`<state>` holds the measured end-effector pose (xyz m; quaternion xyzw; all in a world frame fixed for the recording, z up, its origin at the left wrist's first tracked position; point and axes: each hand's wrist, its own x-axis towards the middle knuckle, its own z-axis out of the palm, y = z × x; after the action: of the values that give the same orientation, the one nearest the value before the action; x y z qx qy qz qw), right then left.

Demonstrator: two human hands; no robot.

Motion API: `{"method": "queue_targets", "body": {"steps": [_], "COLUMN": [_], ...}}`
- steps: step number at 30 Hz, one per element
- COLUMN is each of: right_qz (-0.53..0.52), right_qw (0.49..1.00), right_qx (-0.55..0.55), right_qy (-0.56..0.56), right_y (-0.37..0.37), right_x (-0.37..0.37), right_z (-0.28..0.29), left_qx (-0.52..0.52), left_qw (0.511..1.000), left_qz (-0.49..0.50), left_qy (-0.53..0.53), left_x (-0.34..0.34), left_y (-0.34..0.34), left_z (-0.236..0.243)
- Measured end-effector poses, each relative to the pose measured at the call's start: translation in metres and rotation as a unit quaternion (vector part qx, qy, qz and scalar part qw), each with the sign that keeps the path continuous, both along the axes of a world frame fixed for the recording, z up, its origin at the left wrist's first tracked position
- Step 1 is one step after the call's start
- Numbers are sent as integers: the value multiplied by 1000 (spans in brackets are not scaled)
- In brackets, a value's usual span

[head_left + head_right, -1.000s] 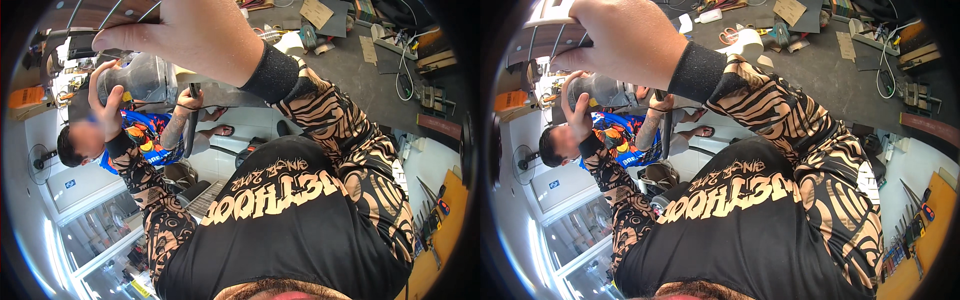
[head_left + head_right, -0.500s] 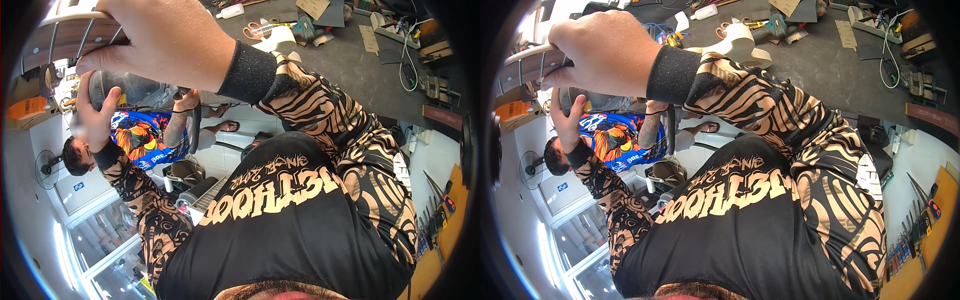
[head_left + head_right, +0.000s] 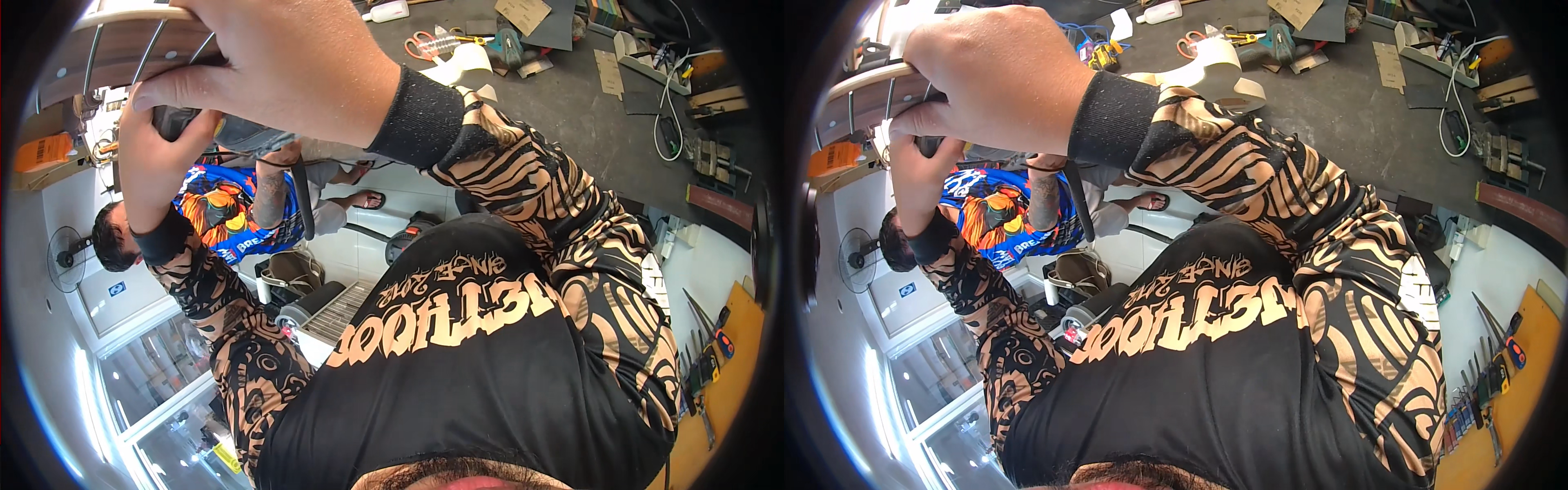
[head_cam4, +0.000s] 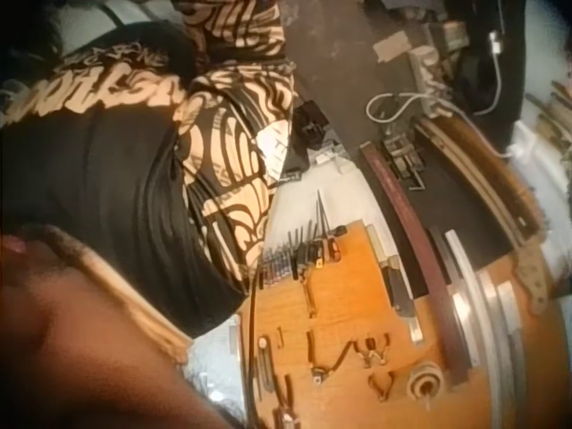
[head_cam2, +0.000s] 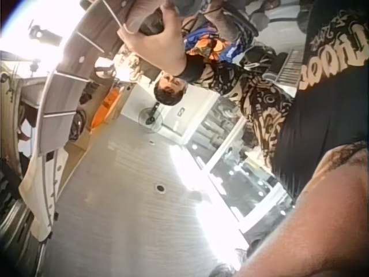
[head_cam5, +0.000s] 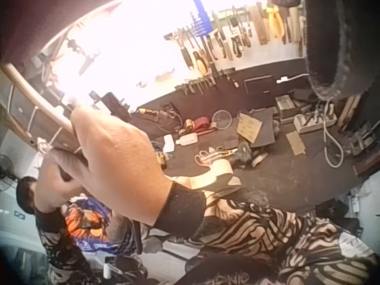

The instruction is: The person sands the surface of a wooden guitar body using a hand sander while another person uses a vacuum attachment to remove dust. The person turns the guitar body over and sands the back and neck.

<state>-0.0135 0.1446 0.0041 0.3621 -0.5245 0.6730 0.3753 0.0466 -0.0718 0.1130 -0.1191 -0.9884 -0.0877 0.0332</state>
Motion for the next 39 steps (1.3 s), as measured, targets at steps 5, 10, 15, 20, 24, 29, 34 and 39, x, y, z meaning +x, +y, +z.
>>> {"method": "queue_targets", "body": {"steps": [5,10,15,20,24,29,34,39], "right_qz": [-6,-19,-1,43,72,82,22,101], "right_qw": [999,999,1000,998,996,994,997,991], "right_qx": [-41,-7,-23,14,-14,-23,-15,-15], "right_qy": [-8,-26,-21,-51,-52,-63,-72,-91], "right_y": [-5,12,11,11,19,21,18,19], "right_x": [-5,9,4,-8,9,21,18,-17], "right_z": [1,13,16,16,29,44,50,22], "left_qx": [161,275,375,472,548,611,654,682], "left_qw": [984,956,920,873,825,777,741,712], "left_qz": [2,14,-1,-15,14,6,30,27], "left_qy": [75,100,111,120,137,153,147,163], "left_x": [4,18,12,7,9,10,1,0], "left_y": [-37,-53,-82,-102,-112,-124,-120,-118], "left_z": [-23,-40,-64,-96,-121,-150,-182,-229]}}
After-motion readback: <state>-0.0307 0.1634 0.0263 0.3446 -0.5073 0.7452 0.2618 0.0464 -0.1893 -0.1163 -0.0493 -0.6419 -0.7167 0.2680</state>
